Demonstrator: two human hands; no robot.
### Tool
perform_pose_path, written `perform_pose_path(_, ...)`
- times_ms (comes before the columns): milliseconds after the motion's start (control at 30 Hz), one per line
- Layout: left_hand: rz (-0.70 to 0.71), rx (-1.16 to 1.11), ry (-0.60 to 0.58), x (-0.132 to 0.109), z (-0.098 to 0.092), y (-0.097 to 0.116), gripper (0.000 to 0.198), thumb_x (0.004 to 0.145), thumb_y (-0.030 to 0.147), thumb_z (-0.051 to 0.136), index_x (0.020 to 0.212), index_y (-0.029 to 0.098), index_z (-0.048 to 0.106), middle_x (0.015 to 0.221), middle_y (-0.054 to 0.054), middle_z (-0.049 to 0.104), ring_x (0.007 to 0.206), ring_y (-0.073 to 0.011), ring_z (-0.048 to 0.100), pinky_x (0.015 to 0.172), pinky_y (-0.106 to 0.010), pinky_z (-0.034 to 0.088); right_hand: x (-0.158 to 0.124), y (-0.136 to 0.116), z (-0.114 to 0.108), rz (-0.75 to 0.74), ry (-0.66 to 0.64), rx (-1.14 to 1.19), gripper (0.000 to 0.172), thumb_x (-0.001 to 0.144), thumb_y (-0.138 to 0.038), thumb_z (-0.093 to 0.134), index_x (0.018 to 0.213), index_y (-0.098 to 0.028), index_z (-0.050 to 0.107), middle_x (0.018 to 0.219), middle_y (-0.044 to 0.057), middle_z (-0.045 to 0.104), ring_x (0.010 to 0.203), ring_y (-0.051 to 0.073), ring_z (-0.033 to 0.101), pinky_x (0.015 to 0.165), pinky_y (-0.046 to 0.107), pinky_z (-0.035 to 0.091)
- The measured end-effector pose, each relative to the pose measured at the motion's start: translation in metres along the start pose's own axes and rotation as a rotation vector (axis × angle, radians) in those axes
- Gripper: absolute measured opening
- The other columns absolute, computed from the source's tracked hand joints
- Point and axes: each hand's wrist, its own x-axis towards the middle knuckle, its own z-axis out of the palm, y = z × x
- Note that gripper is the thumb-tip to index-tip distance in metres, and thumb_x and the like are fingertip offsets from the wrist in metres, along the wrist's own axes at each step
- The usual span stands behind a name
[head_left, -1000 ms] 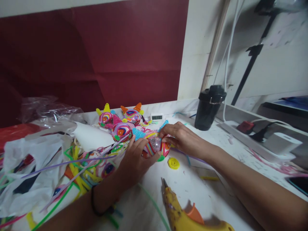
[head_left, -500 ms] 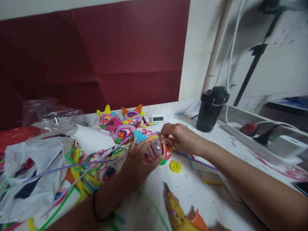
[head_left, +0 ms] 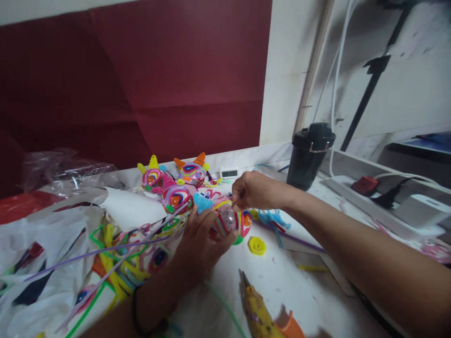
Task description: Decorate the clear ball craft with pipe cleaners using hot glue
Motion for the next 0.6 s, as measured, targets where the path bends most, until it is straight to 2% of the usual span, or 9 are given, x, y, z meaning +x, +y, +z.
perform_pose_path(200, 0.011, -0.006, 0.039, 0.000, 0.003, -0.002, 0.031, 0.090, 0.020, 0.054, 0.118, 0.030, 0.059, 0.128, -0.011, 0.046, 0.124, -0.0304, 0.047, 0.107, -0.063, 0.034, 0.006, -0.002, -0.005, 0.036, -0.044, -0.012, 0.008, 0.065, -0.013, 0.079, 0.068, -0.019, 0.074, 0.063, -0.001, 0.070, 0.066, 0.014, 0.065, 0.056, 0.020, 0.042)
perform_pose_path(600, 0.011, -0.007, -0.026, 0.000, -0.002, -0.005, 0.033, 0.091, 0.019, 0.050, 0.121, 0.030, 0.055, 0.129, -0.011, 0.041, 0.127, -0.0289, 0.042, 0.108, -0.064, 0.033, 0.017, -0.015, -0.011, 0.047, -0.122, -0.064, 0.012, 0.063, -0.009, 0.080, 0.067, -0.019, 0.074, 0.060, 0.000, 0.070, 0.062, 0.016, 0.065, 0.055, 0.022, 0.043)
